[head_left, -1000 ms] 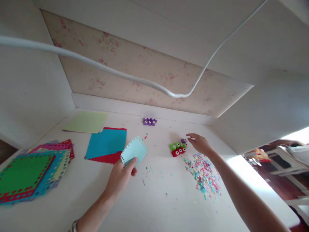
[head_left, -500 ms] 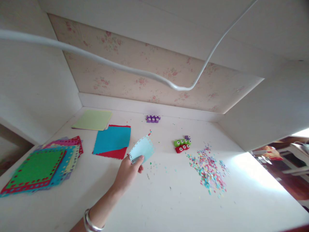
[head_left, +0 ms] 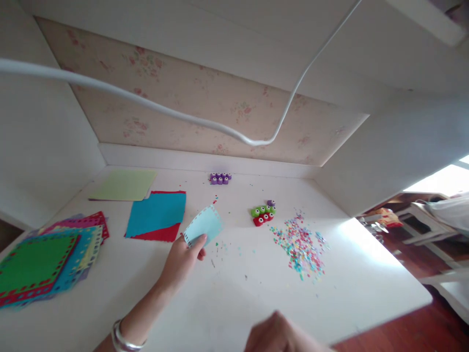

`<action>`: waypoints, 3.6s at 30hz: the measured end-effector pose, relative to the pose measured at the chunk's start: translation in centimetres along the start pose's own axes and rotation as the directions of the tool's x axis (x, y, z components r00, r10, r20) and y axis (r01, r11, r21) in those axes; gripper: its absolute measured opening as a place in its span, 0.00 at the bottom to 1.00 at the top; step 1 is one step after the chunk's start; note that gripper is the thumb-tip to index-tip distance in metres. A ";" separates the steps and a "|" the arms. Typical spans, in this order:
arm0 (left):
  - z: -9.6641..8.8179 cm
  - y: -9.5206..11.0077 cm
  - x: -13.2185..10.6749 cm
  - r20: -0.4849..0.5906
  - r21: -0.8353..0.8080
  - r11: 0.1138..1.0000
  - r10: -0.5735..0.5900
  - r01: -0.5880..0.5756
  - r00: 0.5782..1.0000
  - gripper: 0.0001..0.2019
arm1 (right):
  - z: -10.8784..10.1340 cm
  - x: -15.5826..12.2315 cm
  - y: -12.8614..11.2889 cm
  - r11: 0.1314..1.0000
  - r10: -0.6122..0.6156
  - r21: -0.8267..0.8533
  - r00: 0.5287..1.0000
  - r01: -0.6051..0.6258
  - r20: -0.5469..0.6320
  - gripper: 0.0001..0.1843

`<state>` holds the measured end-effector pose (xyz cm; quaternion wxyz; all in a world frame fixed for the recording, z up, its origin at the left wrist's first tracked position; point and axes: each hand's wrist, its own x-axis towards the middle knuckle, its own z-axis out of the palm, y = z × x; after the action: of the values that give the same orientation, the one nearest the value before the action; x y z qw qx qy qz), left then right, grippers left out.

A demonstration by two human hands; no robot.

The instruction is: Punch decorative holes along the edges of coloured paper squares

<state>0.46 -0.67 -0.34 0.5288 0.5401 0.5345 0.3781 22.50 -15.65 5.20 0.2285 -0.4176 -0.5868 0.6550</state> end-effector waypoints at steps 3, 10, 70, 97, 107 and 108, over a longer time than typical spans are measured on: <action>-0.1 0.1 0.1 -0.023 0.013 1.000 -0.006 0.007 1.000 0.16 | -5.7 2.8 0.7 0.921 -0.112 -0.386 0.920 -0.046 -0.376 0.13; -0.2 0.0 0.4 -0.024 0.000 1.000 -0.019 0.019 1.000 0.17 | -12.5 7.3 4.0 0.463 -0.403 -0.839 0.775 -0.286 -0.487 0.17; 0.7 1.7 -1.4 -0.028 -0.244 0.969 -0.037 0.029 0.999 0.17 | -2.8 12.5 1.4 0.736 0.022 0.560 0.812 0.382 -0.583 0.24; 1.1 1.5 -1.7 0.075 -0.058 0.996 -0.067 0.071 0.995 0.17 | -2.7 12.2 1.4 0.796 -0.112 0.441 0.817 0.415 -0.566 0.12; 1.3 1.8 -2.0 0.079 -0.066 0.995 -0.076 0.081 0.994 0.18 | -2.7 12.0 0.8 0.769 -0.130 0.488 0.849 0.412 -0.512 0.17; 1.3 1.8 -2.0 0.079 -0.064 0.995 -0.073 0.078 0.994 0.17 | -2.7 12.0 0.7 0.771 -0.127 0.491 0.853 0.406 -0.506 0.17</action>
<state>1.76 -2.57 1.51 0.5806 0.5157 0.5209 0.3543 18.30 -4.78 1.32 0.5658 -0.3756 -0.3443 0.6483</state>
